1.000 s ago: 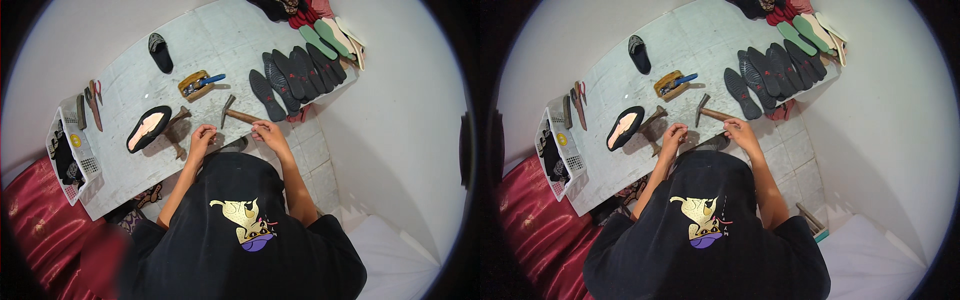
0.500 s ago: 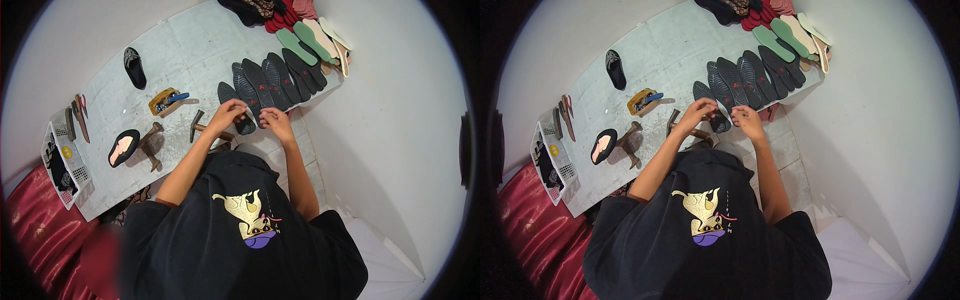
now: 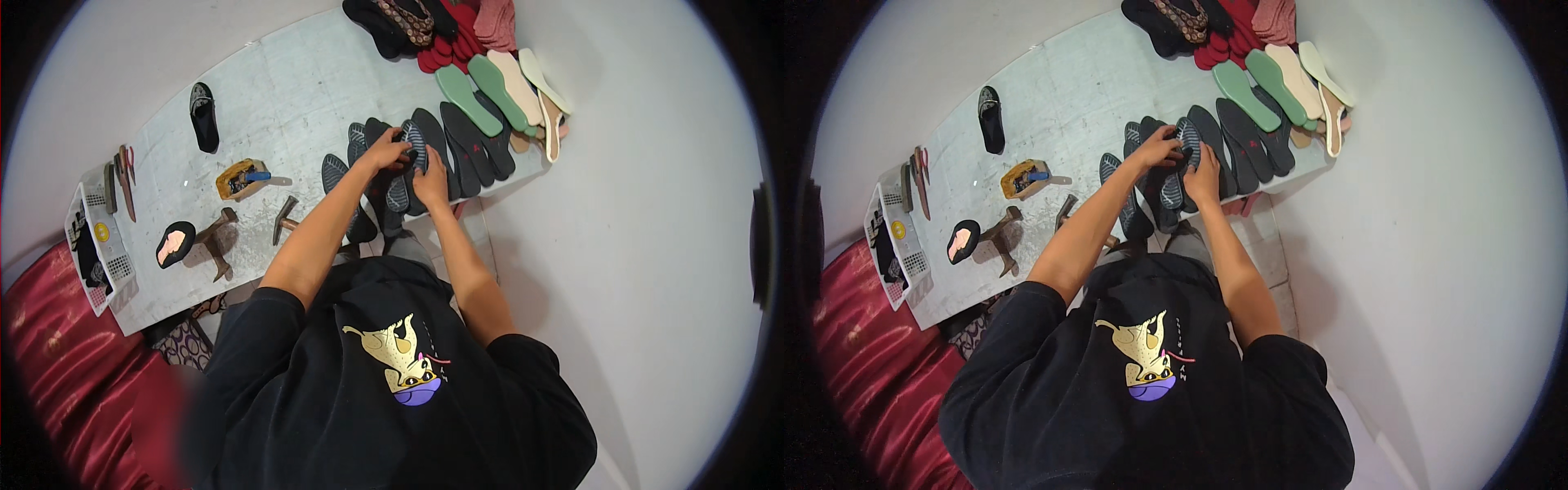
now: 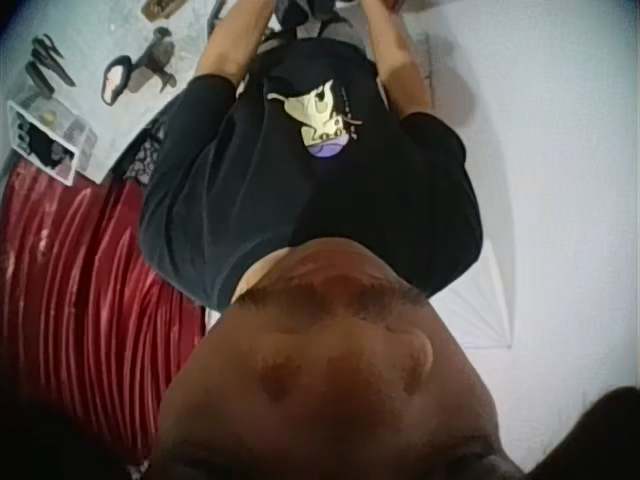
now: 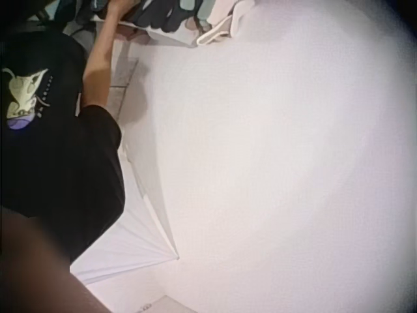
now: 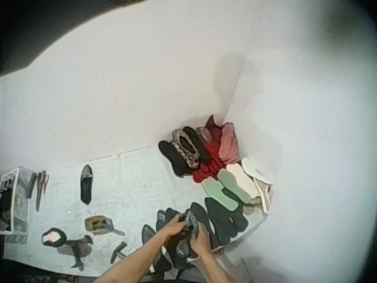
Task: Applying adhesive to shoe components, attaching the sole, and trimming excess material using a hammer and knife.
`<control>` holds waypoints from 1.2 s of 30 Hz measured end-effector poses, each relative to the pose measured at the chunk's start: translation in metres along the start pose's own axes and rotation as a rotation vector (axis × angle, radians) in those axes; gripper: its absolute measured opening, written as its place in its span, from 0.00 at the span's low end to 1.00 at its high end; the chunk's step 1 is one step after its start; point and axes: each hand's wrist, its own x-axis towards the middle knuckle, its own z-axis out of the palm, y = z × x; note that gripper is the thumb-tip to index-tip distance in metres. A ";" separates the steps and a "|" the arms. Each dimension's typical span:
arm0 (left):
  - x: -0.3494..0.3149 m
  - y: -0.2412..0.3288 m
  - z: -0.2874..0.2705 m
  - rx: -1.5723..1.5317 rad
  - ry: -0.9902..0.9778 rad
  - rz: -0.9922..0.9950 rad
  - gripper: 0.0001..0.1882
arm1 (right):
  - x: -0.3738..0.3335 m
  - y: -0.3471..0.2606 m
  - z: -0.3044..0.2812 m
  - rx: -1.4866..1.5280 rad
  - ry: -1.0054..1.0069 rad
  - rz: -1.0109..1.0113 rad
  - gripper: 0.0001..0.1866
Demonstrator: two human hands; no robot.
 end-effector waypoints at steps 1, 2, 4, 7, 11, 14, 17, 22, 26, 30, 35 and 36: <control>0.001 -0.002 0.001 -0.011 0.030 -0.043 0.39 | 0.003 0.000 0.004 -0.011 0.011 -0.026 0.35; 0.003 -0.003 0.001 -0.012 0.049 -0.021 0.40 | 0.008 0.000 0.008 -0.003 -0.005 -0.031 0.35; 0.016 -0.008 -0.004 -0.010 0.098 -0.014 0.39 | 0.013 -0.004 0.014 -0.096 0.003 -0.007 0.37; 0.021 0.002 -0.002 0.012 0.214 0.016 0.37 | 0.033 -0.003 0.007 0.059 -0.083 0.148 0.39; 0.019 0.005 0.006 -0.180 0.213 0.009 0.34 | 0.052 0.010 -0.004 0.141 -0.119 0.162 0.24; 0.015 0.002 0.002 -0.159 0.253 0.078 0.33 | 0.059 0.006 -0.014 0.244 -0.035 0.065 0.18; -0.002 0.002 0.003 -0.118 0.302 0.174 0.34 | 0.062 -0.014 -0.037 0.379 -0.014 0.040 0.17; -0.063 0.018 0.024 -0.309 0.099 0.272 0.32 | 0.053 -0.064 -0.074 0.368 -0.151 -0.318 0.16; -0.092 -0.026 0.014 -0.658 0.204 0.410 0.33 | 0.019 -0.116 -0.068 0.303 -0.331 -0.523 0.16; -0.161 -0.053 -0.013 -0.800 0.430 0.422 0.37 | -0.028 -0.137 -0.020 0.345 -0.479 -0.621 0.14; -0.253 -0.106 -0.078 -0.967 0.485 0.562 0.44 | -0.089 -0.164 0.041 0.222 -0.540 -0.687 0.23; -0.271 -0.115 -0.096 -1.061 0.492 0.599 0.45 | -0.099 -0.169 0.054 0.156 -0.512 -0.659 0.26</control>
